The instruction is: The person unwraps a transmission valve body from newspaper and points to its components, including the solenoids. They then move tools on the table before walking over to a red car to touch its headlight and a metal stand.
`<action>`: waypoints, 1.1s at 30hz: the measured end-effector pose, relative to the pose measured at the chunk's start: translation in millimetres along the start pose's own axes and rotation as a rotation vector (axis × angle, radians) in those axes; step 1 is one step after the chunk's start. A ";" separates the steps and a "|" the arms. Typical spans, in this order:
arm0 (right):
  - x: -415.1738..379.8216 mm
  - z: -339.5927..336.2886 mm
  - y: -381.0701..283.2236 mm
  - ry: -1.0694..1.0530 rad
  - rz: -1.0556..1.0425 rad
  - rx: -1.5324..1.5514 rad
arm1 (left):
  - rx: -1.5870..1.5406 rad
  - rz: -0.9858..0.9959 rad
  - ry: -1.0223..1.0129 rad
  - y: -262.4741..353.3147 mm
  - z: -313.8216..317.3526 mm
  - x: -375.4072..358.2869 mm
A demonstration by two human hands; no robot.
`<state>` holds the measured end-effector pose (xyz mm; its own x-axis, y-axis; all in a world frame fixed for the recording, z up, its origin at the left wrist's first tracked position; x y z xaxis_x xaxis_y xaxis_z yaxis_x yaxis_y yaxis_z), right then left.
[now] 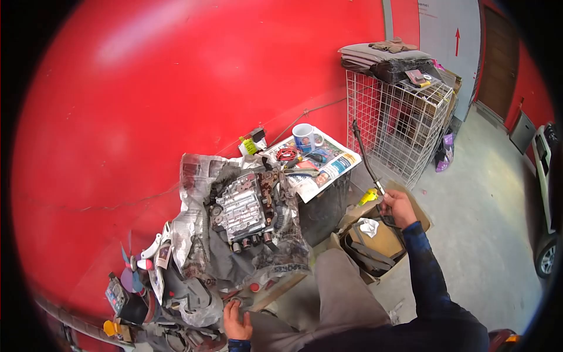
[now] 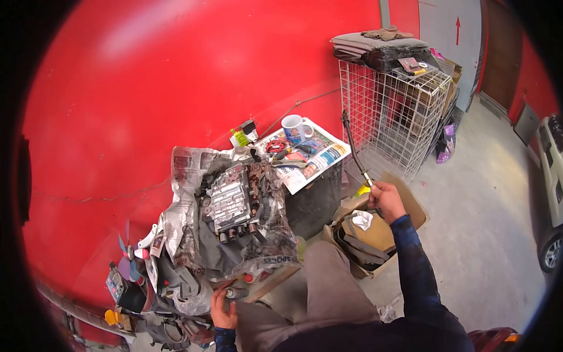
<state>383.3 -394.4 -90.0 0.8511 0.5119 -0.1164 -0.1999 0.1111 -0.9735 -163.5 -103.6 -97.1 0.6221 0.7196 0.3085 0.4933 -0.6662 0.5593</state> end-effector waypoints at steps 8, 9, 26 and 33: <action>167.7 36.1 -11.4 -0.030 -0.016 -0.296 | 0.229 -0.076 -0.072 -35.2 34.4 -53.9; 177.7 43.1 -11.4 -0.028 -0.018 -0.294 | 0.335 -0.028 -0.116 -28.1 39.6 -54.1; 184.5 92.7 -31.1 -0.170 -0.303 -1.079 | 0.280 -0.145 -0.113 -32.2 61.9 -4.1; 172.4 104.8 -24.1 -0.165 -0.360 -1.164 | 0.267 -0.117 -0.105 -35.6 64.2 -6.3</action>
Point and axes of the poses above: each hand's wrist, its own x-axis towards the middle knuckle, its own z-axis out of the palm, y = z × x, the point moved 7 cm from there along x, towards the middle knuckle, and after that the axes turned 1 degree about x, right-handed, at the moved point
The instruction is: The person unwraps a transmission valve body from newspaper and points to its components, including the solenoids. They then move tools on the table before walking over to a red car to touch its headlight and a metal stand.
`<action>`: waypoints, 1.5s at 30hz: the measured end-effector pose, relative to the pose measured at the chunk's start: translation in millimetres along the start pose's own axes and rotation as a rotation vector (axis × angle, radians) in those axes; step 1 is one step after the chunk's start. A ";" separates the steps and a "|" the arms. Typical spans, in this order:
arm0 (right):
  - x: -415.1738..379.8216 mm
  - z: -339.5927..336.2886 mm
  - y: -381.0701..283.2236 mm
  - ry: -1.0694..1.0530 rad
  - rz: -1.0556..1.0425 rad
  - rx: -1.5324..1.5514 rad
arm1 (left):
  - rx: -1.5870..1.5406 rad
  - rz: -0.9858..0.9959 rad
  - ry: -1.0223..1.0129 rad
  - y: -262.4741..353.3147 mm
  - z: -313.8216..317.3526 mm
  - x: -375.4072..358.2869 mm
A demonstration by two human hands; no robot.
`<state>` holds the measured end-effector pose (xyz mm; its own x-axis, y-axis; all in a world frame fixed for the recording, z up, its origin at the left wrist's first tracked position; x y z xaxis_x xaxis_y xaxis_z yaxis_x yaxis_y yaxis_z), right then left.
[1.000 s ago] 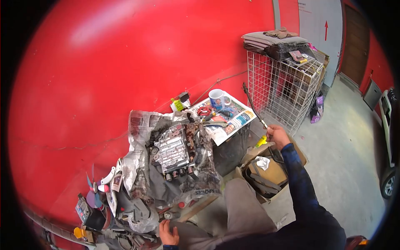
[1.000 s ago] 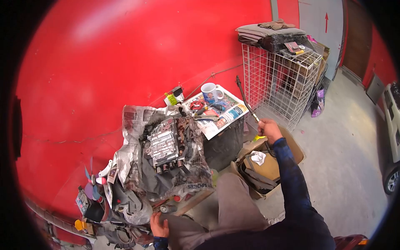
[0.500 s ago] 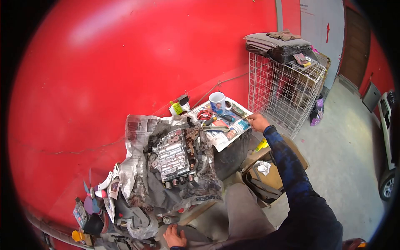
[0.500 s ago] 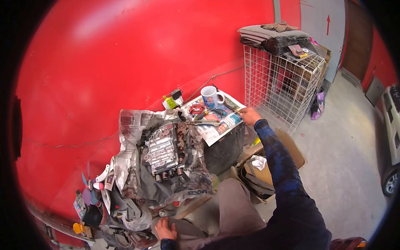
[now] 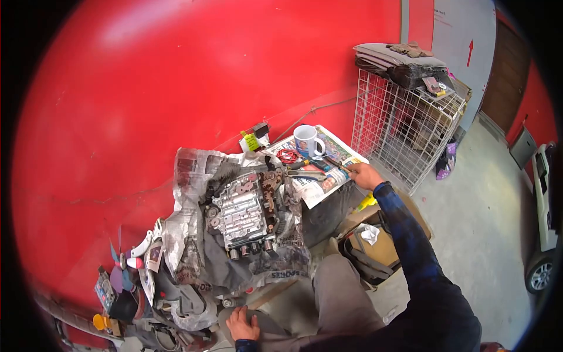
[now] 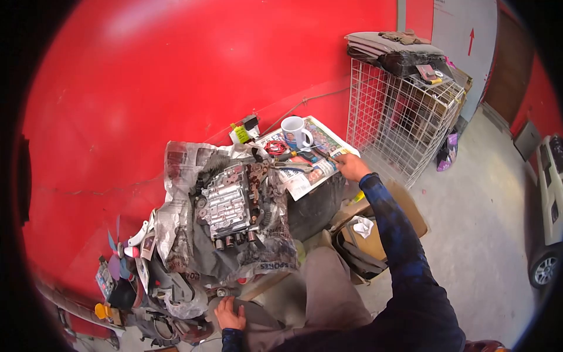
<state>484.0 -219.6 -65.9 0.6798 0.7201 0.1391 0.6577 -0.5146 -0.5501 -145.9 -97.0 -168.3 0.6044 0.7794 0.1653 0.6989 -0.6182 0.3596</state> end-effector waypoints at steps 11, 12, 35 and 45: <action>-6.0 18.3 9.5 -0.189 0.267 0.515 | -0.045 -0.034 0.006 5.6 -4.3 -3.3; -9.1 18.7 13.5 -0.192 0.263 0.503 | -0.056 -0.040 0.007 4.8 -4.3 -3.6; -267.9 156.0 -126.5 -0.301 0.283 -0.448 | 0.326 -0.120 -0.225 4.1 20.5 -8.7; -267.9 163.6 -122.0 -0.323 0.252 -0.378 | -0.188 0.072 0.491 23.2 -102.1 46.8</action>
Point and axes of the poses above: each hand's wrist, its own x-axis towards the middle knuckle, its own z-axis out of the palm, y = z × x, the point moved 7 cm from there along x, towards the middle knuckle, and after that the axes turned 1 degree about x, right-handed, at the moved point
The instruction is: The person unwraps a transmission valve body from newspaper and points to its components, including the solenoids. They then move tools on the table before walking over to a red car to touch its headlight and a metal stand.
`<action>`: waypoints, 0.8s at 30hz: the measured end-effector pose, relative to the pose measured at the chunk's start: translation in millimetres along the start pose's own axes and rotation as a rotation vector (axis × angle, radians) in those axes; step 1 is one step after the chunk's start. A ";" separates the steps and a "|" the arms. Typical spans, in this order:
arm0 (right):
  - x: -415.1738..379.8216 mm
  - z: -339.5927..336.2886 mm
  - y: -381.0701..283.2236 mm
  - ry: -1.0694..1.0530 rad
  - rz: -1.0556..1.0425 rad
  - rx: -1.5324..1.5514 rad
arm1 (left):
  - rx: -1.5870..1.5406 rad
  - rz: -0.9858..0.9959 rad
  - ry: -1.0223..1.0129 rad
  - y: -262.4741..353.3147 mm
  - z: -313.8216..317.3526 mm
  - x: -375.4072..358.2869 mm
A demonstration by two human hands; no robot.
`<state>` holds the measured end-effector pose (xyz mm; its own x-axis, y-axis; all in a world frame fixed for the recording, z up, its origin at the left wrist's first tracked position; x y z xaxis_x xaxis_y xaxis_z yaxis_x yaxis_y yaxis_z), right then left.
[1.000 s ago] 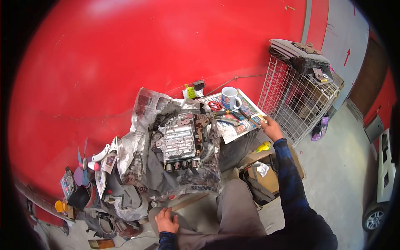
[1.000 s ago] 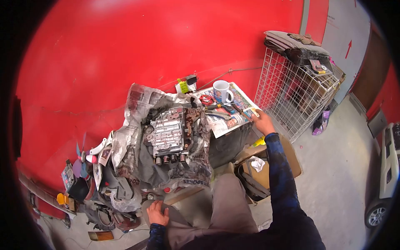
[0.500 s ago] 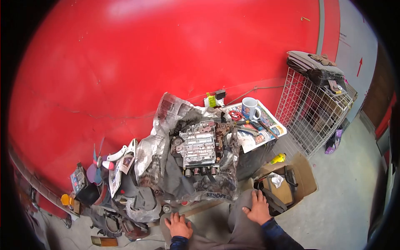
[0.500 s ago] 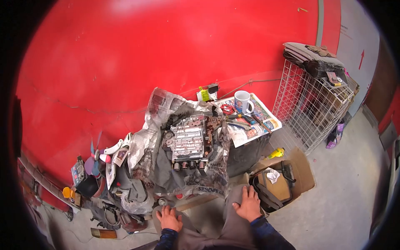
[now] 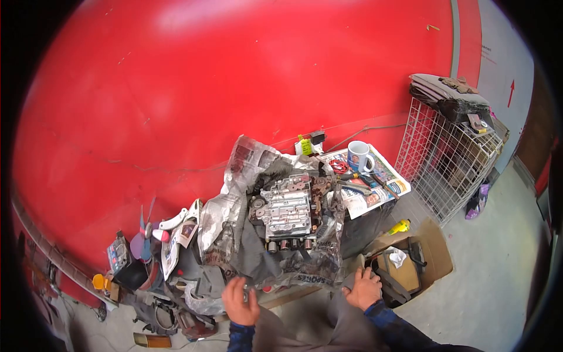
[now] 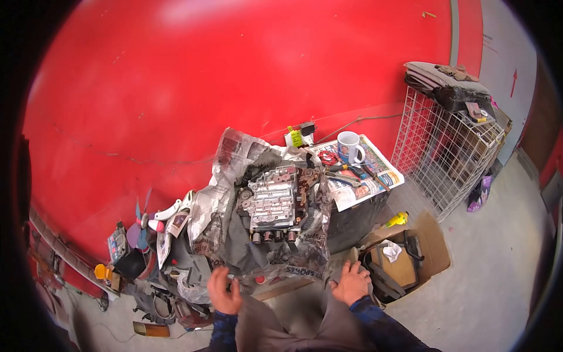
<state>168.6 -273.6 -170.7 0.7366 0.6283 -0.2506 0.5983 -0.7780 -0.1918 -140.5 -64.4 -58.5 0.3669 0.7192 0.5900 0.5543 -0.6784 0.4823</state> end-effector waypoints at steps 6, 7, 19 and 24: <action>1.7 -11.2 -9.3 0.053 0.046 -0.100 | 0.065 0.191 0.122 0.5 -18.8 234.3; 2.2 -12.6 -11.9 0.064 0.057 -0.095 | 0.125 0.214 0.062 -2.6 -1.7 264.0; 20.3 -9.7 -14.8 0.077 0.054 -0.085 | 0.119 0.209 -0.152 -49.9 130.7 303.9; 31.8 -1.5 -13.8 0.052 0.015 -0.084 | 0.285 -0.148 -0.211 -130.1 136.5 292.3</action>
Point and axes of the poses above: each hand's wrist, its own x-axis towards the middle knuckle, its own z-axis out of the palm, y = z × x, the point moved 7 cm from there along x, towards the middle knuckle, and after that the axes turned 1 degree about x, right-handed, at the moved point
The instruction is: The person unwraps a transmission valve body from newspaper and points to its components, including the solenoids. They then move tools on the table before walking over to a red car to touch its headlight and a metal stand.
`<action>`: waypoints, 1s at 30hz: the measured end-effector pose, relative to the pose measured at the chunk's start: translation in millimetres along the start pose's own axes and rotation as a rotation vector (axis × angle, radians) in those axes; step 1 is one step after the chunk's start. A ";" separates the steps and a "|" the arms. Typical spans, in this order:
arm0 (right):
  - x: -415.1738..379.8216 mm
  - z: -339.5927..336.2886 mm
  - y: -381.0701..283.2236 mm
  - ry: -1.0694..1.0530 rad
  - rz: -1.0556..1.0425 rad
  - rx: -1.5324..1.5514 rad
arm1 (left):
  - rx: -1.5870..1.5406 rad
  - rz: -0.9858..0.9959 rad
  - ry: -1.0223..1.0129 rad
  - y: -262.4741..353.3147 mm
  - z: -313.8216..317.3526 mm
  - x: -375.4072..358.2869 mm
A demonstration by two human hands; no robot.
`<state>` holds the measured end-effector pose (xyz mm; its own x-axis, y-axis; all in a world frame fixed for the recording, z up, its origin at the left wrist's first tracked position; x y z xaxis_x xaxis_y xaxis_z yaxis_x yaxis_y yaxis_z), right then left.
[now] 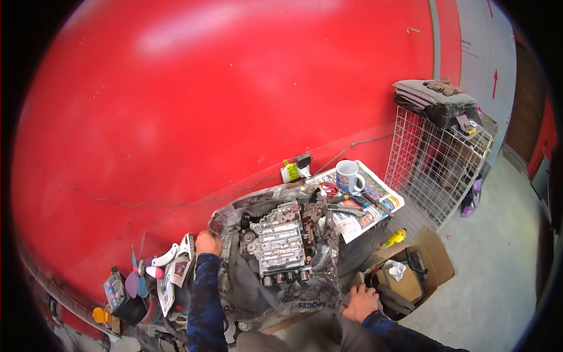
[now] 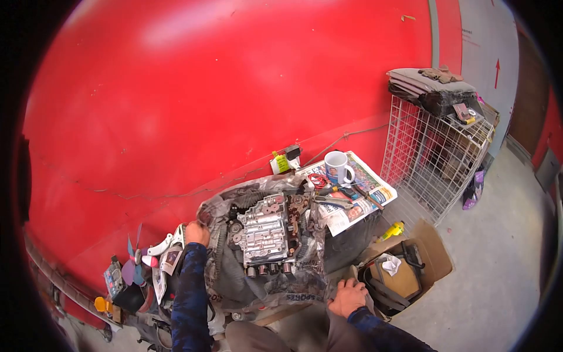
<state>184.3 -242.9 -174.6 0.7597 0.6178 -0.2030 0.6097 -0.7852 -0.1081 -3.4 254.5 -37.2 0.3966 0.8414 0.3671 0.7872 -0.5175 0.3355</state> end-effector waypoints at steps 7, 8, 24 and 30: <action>2.4 1.4 -5.1 0.010 0.002 -0.016 | 0.162 -0.063 -0.084 31.3 -22.0 12.7; 2.3 1.1 -6.6 0.007 0.000 -0.016 | 0.149 0.118 0.011 45.7 -28.3 19.4; 14.7 0.8 -17.8 -0.169 0.037 0.002 | 0.005 0.363 -0.370 105.9 80.1 70.1; 19.0 4.7 -14.7 -0.192 0.041 -0.005 | 0.133 0.099 -0.268 77.5 88.3 88.8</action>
<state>188.7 -219.8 -181.5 0.7271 0.5659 -0.3888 0.5808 -0.8089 -0.0913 134.6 302.9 -55.1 0.5711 0.8081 0.1443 0.7863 -0.5890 0.1865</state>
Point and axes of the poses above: each hand's wrist, its own x-axis towards the middle knuckle, its own z-axis out of the palm, y = z × x, the point moved 7 cm from there along x, towards the middle knuckle, and after that the axes turned 1 degree about x, right-handed, at the moved point
